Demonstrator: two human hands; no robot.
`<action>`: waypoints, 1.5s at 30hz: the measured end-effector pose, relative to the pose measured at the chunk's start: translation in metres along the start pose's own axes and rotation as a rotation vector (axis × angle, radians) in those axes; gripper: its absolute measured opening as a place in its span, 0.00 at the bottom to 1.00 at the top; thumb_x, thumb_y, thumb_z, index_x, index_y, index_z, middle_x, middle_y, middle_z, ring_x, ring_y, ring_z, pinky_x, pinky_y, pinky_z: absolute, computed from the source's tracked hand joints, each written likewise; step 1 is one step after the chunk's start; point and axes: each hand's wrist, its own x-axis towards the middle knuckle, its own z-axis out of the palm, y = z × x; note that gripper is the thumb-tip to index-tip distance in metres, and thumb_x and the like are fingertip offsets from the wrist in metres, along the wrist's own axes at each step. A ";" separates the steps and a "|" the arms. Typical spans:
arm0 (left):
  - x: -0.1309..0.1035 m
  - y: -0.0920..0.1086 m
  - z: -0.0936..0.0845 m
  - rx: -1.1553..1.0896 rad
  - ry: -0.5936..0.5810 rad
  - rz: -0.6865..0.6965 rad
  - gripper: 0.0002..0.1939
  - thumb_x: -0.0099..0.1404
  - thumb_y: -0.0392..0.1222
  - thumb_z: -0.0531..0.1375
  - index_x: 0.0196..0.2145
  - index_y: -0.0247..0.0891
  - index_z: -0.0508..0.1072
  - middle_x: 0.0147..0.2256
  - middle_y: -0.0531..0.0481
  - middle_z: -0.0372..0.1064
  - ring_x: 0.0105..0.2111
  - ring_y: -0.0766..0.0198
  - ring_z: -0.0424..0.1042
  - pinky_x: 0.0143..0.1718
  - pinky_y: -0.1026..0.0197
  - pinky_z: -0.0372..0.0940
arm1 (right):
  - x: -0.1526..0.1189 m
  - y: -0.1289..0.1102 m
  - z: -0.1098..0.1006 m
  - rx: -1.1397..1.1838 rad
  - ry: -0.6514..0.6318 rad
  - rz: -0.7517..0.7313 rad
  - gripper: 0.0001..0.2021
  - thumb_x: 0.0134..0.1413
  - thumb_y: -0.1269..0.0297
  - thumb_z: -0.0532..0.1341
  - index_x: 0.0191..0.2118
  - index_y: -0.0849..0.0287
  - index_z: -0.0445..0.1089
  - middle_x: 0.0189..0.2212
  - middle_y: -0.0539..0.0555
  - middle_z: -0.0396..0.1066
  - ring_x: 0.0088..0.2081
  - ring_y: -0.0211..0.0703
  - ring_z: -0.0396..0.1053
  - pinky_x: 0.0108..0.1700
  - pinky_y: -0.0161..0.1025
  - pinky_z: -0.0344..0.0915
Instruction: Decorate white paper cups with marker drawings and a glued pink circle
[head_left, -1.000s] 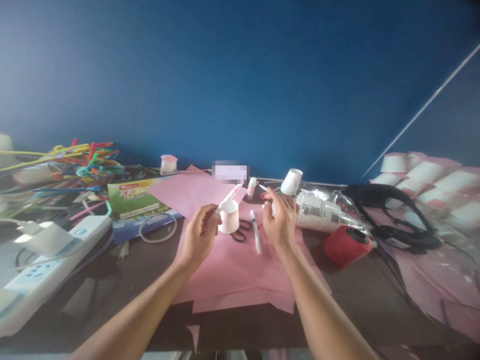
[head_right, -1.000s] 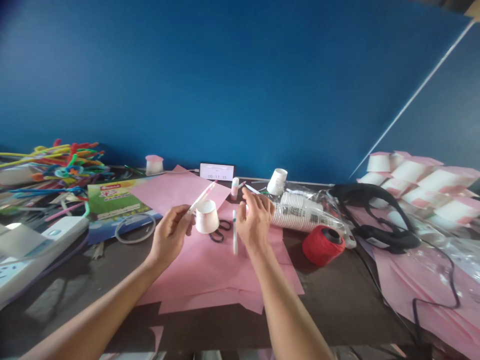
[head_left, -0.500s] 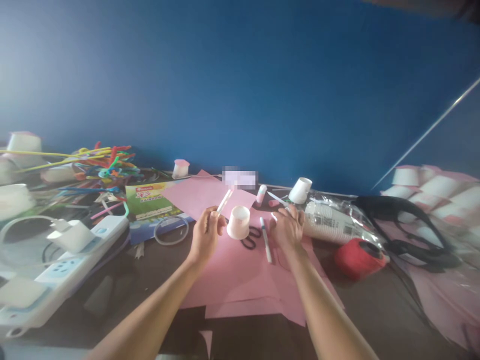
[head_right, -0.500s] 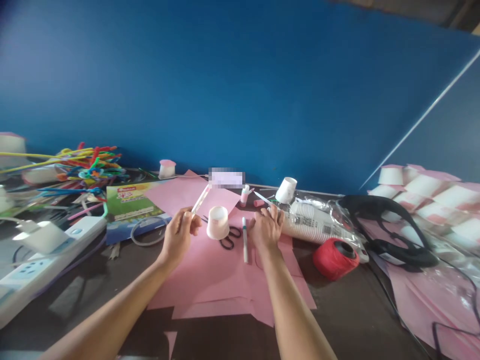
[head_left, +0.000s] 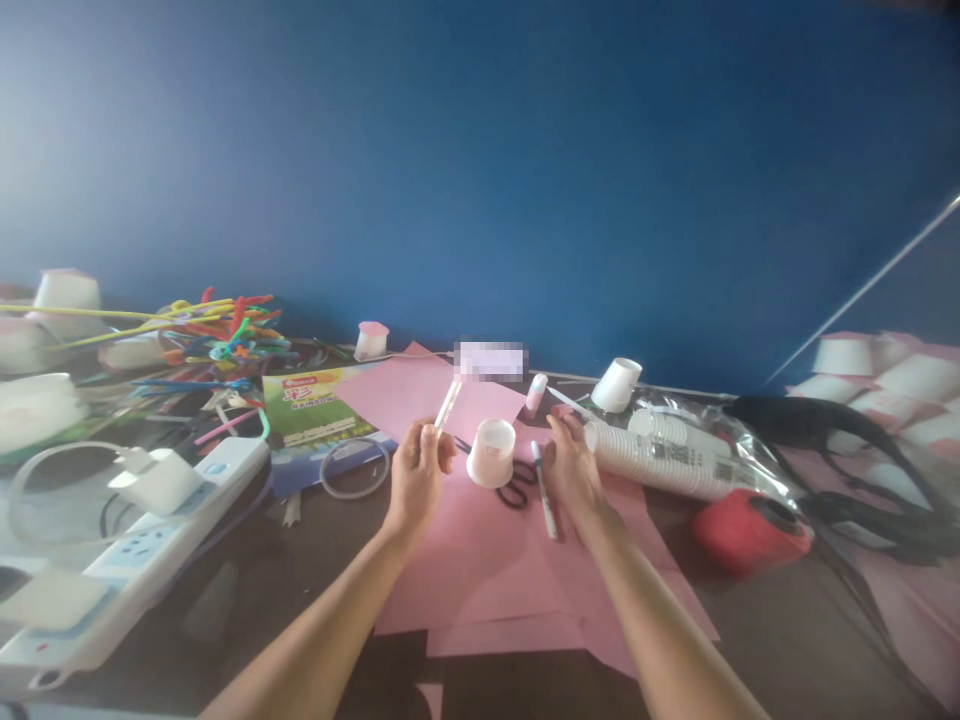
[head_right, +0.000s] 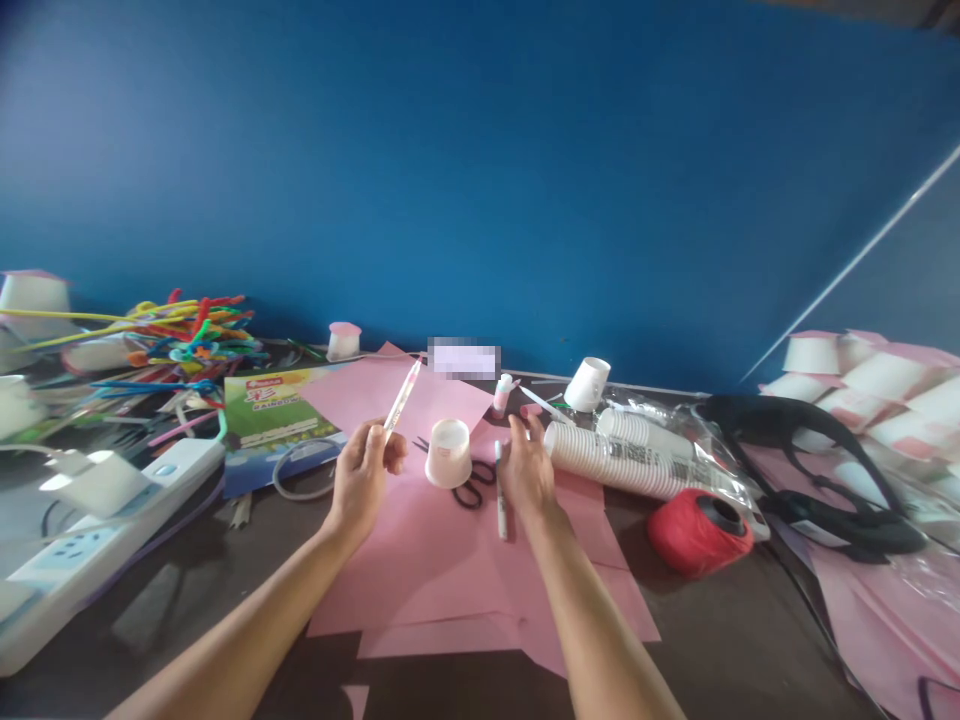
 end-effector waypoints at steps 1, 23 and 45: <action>0.001 0.000 0.000 -0.003 -0.001 0.003 0.15 0.68 0.50 0.49 0.33 0.37 0.66 0.22 0.56 0.65 0.19 0.72 0.59 0.21 0.67 0.57 | 0.000 0.000 0.000 -0.025 -0.046 0.069 0.23 0.58 0.68 0.49 0.59 0.67 0.59 0.57 0.69 0.58 0.54 0.56 0.64 0.49 0.48 0.66; -0.005 0.006 0.002 -0.159 -0.280 -0.063 0.15 0.66 0.50 0.53 0.36 0.35 0.71 0.20 0.55 0.59 0.20 0.72 0.55 0.22 0.66 0.52 | 0.005 -0.006 -0.033 0.929 0.134 0.312 0.06 0.50 0.61 0.60 0.32 0.57 0.67 0.21 0.46 0.66 0.22 0.35 0.61 0.25 0.33 0.57; -0.014 0.016 0.005 0.075 -0.500 -0.142 0.17 0.66 0.53 0.51 0.32 0.36 0.69 0.19 0.57 0.52 0.19 0.71 0.48 0.21 0.65 0.45 | 0.002 -0.017 -0.047 1.754 -0.122 0.405 0.08 0.45 0.62 0.68 0.27 0.59 0.70 0.28 0.48 0.71 0.20 0.27 0.56 0.23 0.30 0.57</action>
